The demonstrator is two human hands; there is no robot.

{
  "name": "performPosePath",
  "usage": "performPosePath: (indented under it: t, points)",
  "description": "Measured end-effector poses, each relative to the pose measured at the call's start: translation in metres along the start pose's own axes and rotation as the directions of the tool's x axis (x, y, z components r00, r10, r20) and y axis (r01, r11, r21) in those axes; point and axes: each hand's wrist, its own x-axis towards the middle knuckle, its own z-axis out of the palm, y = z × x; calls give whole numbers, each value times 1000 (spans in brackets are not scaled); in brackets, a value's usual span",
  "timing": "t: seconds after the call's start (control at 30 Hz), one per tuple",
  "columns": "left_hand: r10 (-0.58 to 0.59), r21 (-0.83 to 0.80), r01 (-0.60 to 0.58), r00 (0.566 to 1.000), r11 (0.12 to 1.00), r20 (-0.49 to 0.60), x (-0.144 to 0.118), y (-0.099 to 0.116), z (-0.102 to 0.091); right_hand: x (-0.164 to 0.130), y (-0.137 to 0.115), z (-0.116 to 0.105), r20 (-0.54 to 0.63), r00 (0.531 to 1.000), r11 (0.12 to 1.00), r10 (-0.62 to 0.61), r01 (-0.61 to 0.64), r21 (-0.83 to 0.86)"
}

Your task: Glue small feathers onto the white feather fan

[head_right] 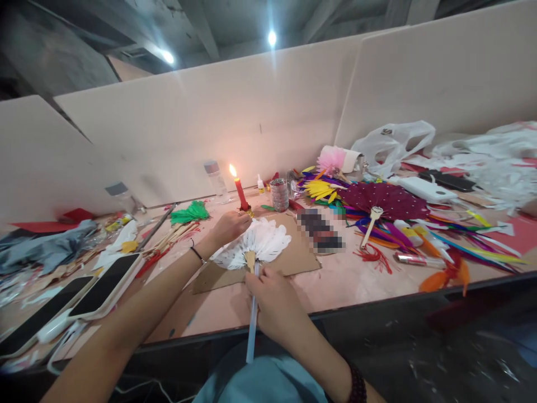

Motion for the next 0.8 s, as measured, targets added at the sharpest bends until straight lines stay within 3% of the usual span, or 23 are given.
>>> performPosePath:
  t: [0.33,0.8]
  points:
    - [70,74,-76,994,994,80,8,-1,14,1,-1,1,-11,1000,1000,2,-2,0]
    - [71,30,-74,993,997,93,8,0,26,3,-3,-3,17,999,999,32,-31,-22]
